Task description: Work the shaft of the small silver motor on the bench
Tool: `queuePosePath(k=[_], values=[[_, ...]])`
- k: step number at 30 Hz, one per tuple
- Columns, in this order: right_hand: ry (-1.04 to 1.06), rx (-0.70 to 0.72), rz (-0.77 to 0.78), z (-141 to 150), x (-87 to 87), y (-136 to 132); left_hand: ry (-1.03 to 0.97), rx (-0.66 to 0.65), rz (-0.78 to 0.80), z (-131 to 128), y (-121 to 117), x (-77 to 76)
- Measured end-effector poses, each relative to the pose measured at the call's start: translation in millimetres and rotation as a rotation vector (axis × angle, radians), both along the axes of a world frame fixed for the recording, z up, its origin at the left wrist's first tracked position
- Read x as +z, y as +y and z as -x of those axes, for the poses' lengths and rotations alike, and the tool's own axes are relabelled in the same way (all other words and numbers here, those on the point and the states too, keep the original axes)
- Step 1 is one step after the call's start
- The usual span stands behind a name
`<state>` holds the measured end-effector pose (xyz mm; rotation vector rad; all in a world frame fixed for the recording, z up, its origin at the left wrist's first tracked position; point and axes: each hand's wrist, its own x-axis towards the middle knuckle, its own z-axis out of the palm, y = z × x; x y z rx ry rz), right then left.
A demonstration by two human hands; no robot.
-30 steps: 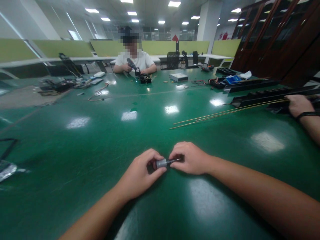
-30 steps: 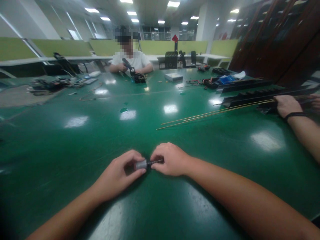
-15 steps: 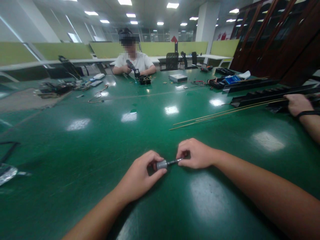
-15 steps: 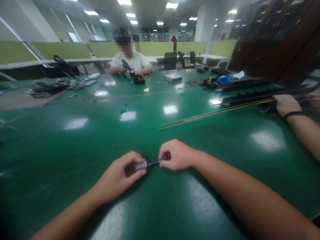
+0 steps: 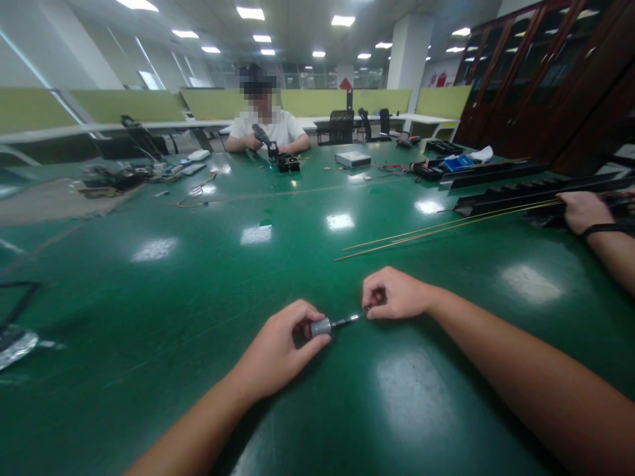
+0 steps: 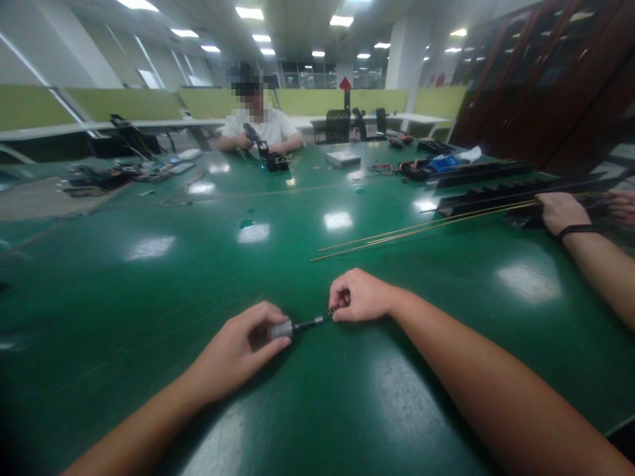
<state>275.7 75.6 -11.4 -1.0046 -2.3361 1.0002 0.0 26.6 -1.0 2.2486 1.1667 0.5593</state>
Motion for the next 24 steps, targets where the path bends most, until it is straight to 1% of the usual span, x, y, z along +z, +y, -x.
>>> queuePosePath(k=[12, 16, 18, 22, 24], values=[[-0.009, 0.014, 0.001, 2, -0.3, -2, -0.003, -0.004, 0.001, 0, 0, -2.1], [0.029, 0.022, 0.0, 12, -1.1, -6, -0.004, 0.003, -0.006, -1, 1, -2.8], [0.035, 0.025, -0.054, 23, -2.2, -11, -0.005, -0.001, -0.012, -2, 0, -3.2], [0.017, 0.021, -0.301, 44, -5.8, -23, -0.027, -0.024, -0.053, -2, 0, -3.2], [0.012, 0.031, -0.381, 49, -7.4, -26, -0.045, -0.034, -0.049, -1, 1, -2.2]])
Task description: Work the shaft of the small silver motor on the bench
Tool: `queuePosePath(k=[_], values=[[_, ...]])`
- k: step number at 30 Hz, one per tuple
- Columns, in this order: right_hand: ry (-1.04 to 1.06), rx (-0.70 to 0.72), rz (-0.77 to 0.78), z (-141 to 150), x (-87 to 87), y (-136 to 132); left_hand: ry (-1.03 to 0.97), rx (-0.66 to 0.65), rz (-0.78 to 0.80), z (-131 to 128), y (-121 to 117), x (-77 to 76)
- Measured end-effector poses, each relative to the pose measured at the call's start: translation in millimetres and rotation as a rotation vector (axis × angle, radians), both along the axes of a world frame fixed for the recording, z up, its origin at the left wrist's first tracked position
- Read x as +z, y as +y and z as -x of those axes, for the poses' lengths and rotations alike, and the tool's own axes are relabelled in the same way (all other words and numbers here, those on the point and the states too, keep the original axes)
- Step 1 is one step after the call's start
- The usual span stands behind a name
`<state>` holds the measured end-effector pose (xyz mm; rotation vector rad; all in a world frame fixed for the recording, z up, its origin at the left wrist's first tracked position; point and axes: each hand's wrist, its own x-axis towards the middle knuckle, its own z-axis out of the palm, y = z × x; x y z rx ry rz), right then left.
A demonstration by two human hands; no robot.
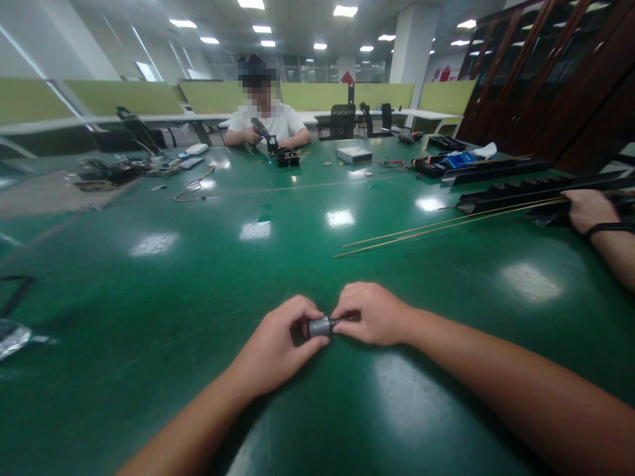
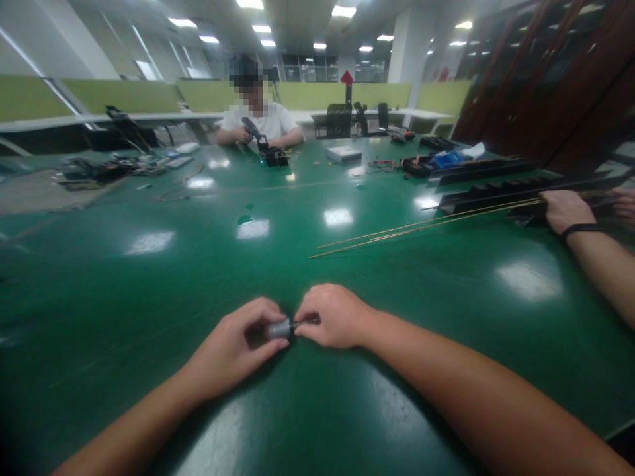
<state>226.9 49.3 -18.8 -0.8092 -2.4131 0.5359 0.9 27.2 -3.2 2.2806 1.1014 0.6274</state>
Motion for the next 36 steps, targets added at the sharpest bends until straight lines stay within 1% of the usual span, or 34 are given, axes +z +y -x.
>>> queuePosePath(k=[3, 8, 14, 23, 27, 36], values=[[-0.008, 0.004, -0.034, -0.1, -1.1, -1.9, -0.019, 0.006, 0.04, 0.6, 1.2, 2.2], [-0.029, -0.001, -0.038, -2.2, -0.7, -2.1, -0.006, 0.075, 0.07, -0.7, 0.5, 4.3], [-0.029, 0.011, -0.049, -1.5, -1.9, -1.4, 0.009, 0.05, 0.087, -2.2, 0.2, 5.0], [0.01, 0.023, -0.079, -1.5, -2.9, -1.7, 0.031, 0.05, 0.081, -2.2, -1.0, 3.0], [0.023, 0.026, -0.068, -1.8, -2.4, -3.4, 0.067, 0.056, 0.055, -3.5, -1.6, 1.6], [0.014, 0.031, -0.043, -1.6, -1.0, -4.4, 0.079, 0.052, 0.042, -2.7, -2.2, 0.6]])
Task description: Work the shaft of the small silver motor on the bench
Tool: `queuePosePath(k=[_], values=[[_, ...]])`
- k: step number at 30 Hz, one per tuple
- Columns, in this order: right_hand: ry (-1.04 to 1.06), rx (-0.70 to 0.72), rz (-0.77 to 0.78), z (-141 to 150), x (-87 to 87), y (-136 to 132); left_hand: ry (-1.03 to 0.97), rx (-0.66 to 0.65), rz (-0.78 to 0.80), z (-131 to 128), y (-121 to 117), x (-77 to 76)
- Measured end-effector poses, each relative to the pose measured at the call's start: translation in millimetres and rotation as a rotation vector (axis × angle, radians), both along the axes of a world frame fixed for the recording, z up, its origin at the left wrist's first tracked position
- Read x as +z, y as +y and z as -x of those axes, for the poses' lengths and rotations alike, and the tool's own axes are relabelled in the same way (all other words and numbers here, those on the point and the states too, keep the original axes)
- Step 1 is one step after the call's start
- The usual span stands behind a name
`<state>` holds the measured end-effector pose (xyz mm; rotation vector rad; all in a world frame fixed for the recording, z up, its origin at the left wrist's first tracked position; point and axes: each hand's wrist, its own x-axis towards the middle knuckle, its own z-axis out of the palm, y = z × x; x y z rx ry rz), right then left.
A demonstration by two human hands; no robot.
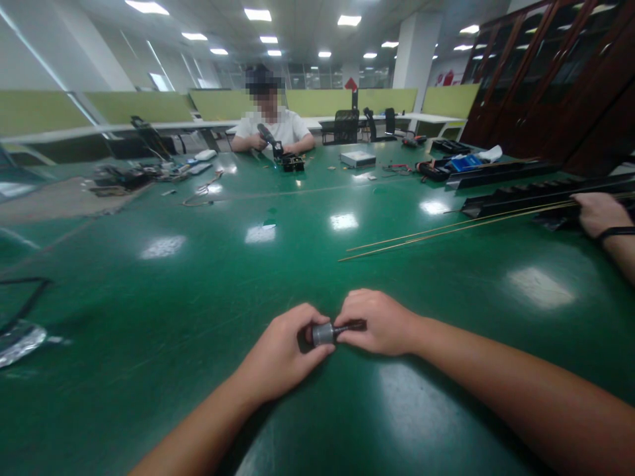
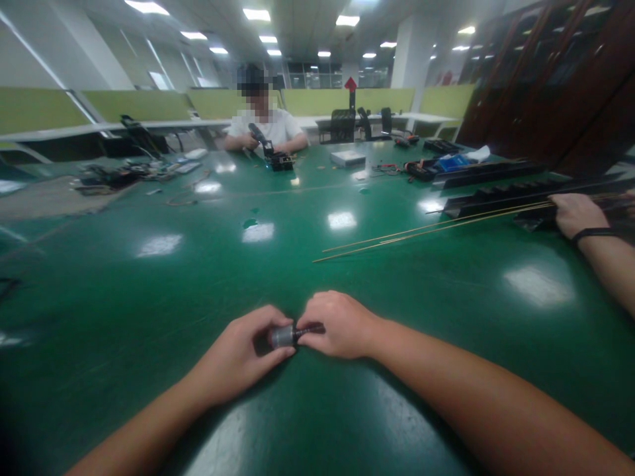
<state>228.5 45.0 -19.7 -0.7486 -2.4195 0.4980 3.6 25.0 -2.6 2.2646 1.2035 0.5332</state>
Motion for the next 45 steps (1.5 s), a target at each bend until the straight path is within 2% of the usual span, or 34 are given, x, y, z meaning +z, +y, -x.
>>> queuePosePath(k=[34, 40, 45], values=[[-0.001, -0.038, 0.036, -9, 0.0, 2, -0.015, -0.009, 0.011, 1, -1, 0.5], [-0.027, 0.012, 0.115, -21, 4.9, 10, 0.001, -0.009, 0.017, 1, -1, -0.1], [-0.098, 0.001, 0.27, -38, 9.2, 21, -0.001, -0.011, 0.02, 2, -2, -0.3]])
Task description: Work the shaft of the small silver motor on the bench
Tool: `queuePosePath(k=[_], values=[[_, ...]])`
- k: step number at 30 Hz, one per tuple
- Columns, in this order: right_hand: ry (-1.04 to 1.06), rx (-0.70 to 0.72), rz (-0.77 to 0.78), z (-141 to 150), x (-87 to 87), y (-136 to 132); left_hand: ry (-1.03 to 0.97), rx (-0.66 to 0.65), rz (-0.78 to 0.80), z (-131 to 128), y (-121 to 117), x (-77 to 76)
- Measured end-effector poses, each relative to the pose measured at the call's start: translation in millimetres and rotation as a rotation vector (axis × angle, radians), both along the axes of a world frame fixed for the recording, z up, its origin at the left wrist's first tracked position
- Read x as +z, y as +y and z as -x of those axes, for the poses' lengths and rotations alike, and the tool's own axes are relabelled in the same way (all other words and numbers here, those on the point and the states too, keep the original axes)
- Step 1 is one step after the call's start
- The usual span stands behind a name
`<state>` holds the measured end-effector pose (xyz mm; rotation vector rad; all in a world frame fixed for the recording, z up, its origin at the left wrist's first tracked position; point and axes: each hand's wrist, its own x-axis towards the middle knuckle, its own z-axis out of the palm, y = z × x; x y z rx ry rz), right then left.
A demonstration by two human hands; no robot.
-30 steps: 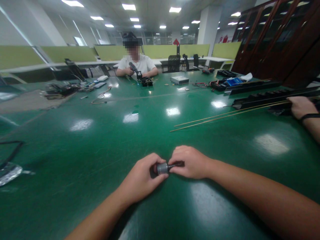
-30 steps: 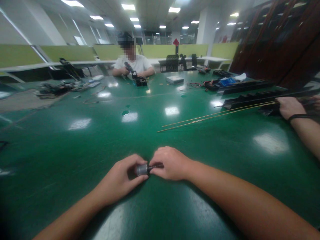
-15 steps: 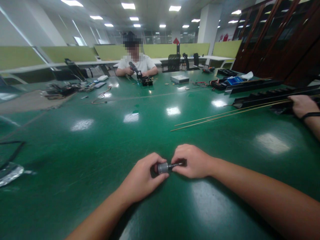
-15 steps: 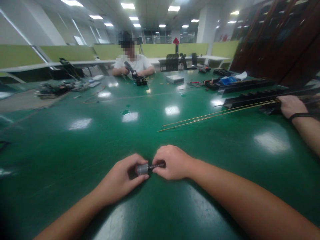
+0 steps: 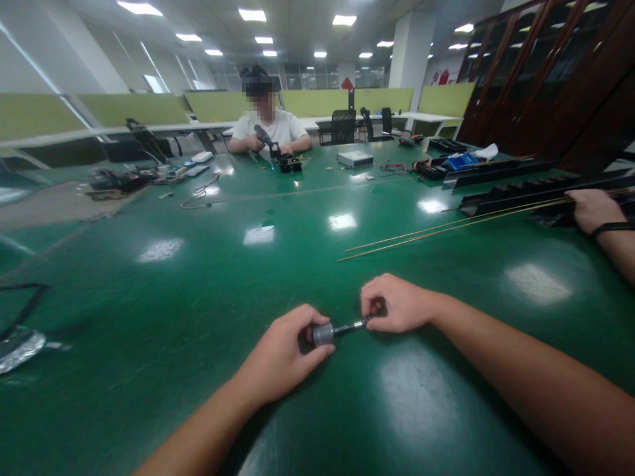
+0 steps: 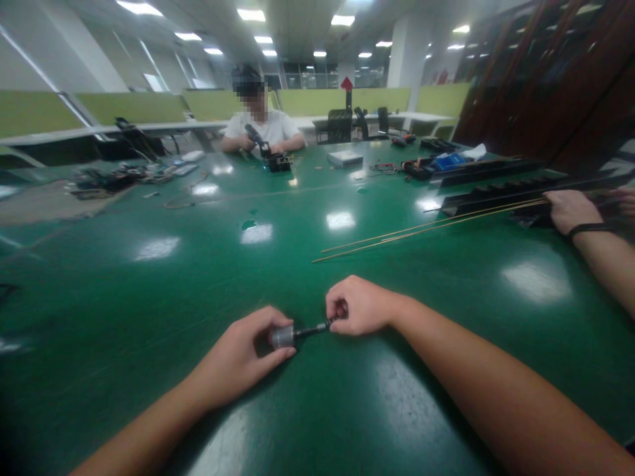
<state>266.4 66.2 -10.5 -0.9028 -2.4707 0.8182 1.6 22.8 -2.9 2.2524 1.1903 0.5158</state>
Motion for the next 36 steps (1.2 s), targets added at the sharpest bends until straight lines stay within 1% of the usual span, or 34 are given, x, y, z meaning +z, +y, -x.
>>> queuePosePath(k=[2, 5, 16, 21, 25, 29, 33, 36], values=[[-0.005, -0.013, 0.051, -5, 1.1, 3, -0.002, -0.004, -0.004, 0, 0, 0.2], [-0.004, -0.023, 0.083, -7, 1.7, 4, -0.002, -0.009, -0.006, 0, 1, 0.9], [0.003, -0.018, 0.107, -7, 3.3, 4, 0.0, -0.005, -0.009, 0, 1, 1.2], [-0.006, 0.01, 0.11, -8, 4.1, 4, -0.003, -0.006, -0.002, 0, 1, 1.8], [-0.009, 0.018, 0.09, -6, 3.5, 3, -0.003, -0.003, -0.008, -1, 1, 1.6], [0.01, -0.001, 0.077, 2, 2.6, -2, 0.002, 0.001, -0.023, 0, 1, 0.7], [-0.002, -0.086, -0.049, 10, 2.8, -7, 0.024, 0.018, -0.052, 2, 2, -0.1], [-0.016, -0.088, -0.109, 13, 3.3, -7, 0.022, 0.017, -0.053, 3, 2, -0.7]])
